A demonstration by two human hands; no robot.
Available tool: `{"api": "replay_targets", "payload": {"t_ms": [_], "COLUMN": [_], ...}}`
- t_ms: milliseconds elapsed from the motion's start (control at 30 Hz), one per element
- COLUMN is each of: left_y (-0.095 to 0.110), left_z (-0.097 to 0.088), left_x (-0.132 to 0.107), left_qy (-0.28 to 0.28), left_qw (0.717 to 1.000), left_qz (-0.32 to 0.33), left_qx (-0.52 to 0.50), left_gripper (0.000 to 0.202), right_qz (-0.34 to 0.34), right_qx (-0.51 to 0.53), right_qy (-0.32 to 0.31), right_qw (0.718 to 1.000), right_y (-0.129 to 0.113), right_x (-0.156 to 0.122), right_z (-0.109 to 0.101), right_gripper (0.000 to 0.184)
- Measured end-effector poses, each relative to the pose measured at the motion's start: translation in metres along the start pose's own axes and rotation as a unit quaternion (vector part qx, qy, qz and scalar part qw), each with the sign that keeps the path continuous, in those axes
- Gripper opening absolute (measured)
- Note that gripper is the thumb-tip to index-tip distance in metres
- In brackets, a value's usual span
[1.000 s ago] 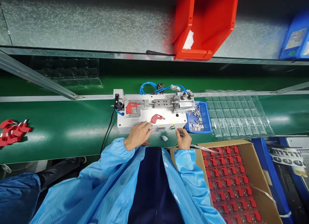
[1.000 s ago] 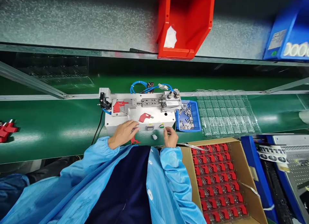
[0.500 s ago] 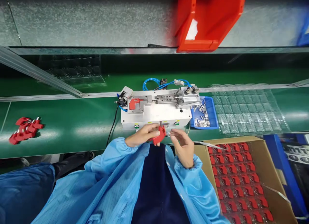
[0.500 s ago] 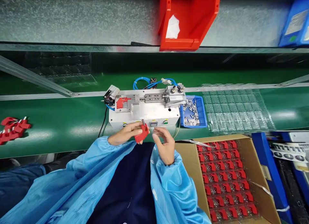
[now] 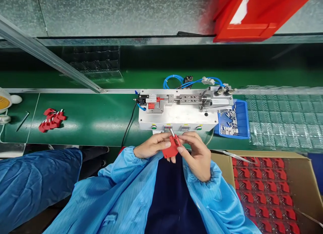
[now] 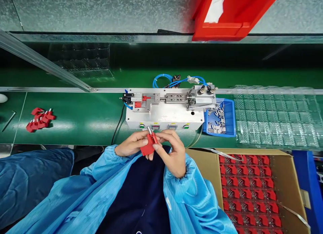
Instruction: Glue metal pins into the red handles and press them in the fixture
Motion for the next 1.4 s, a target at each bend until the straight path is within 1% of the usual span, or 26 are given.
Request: {"api": "replay_targets", "payload": {"t_ms": [167,300,400,533,567,633,767,867,1033,1167,1300,1400], "left_y": [0.006,0.008,0.012,0.021,0.023,0.026,0.032,0.035,0.036,0.035,0.033,0.028], "left_z": [-0.001,0.001,0.0,-0.003,-0.003,-0.001,0.004,0.005,0.005,0.004,0.004,0.002], "left_x": [0.0,-0.005,-0.008,-0.014,-0.016,-0.018,-0.024,-0.027,-0.028,-0.028,-0.025,-0.023], "left_qy": [0.057,0.113,0.16,0.214,0.216,0.203,0.161,0.136,0.127,0.134,0.145,0.159], "left_qw": [0.997,0.985,0.967,0.931,0.925,0.921,0.923,0.927,0.93,0.931,0.929,0.931], "left_qz": [0.033,0.055,0.104,0.167,0.178,0.199,0.253,0.27,0.27,0.266,0.261,0.232], "left_qx": [0.045,0.116,0.17,0.243,0.256,0.268,0.243,0.223,0.214,0.212,0.218,0.232], "left_gripper": [0.05,0.039,0.035,0.032,0.03,0.027,0.029,0.031,0.03,0.03,0.027,0.028], "right_qz": [-0.009,-0.011,0.001,0.02,0.025,0.037,0.066,0.088,0.121,0.127,0.125,0.113], "right_qx": [-0.049,-0.029,-0.004,0.028,0.035,0.045,0.085,0.119,0.154,0.164,0.147,0.123], "right_qy": [0.02,0.007,0.002,-0.002,-0.004,-0.009,-0.014,-0.018,-0.016,-0.013,-0.006,0.005], "right_qw": [0.999,1.0,1.0,0.999,0.999,0.998,0.994,0.989,0.98,0.978,0.981,0.986], "right_y": [-0.002,-0.003,0.0,0.003,0.004,0.005,0.007,0.009,0.014,0.015,0.014,0.014], "right_x": [-0.004,-0.004,-0.005,-0.007,-0.007,-0.007,-0.005,-0.005,-0.006,-0.007,-0.008,-0.007], "right_z": [-0.002,0.003,0.007,0.013,0.014,0.015,0.015,0.015,0.017,0.017,0.016,0.014], "right_gripper": [0.017,0.016,0.02,0.022,0.021,0.022,0.025,0.029,0.035,0.034,0.033,0.03]}}
Point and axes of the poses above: each hand's wrist, its own x-axis towards the middle knuckle, its own z-axis out of the palm, y = z × x, the point moved 6 cm from there along x, towards the middle knuckle, and after that the axes turned 3 degrees about -x, right-handed, at the moved point
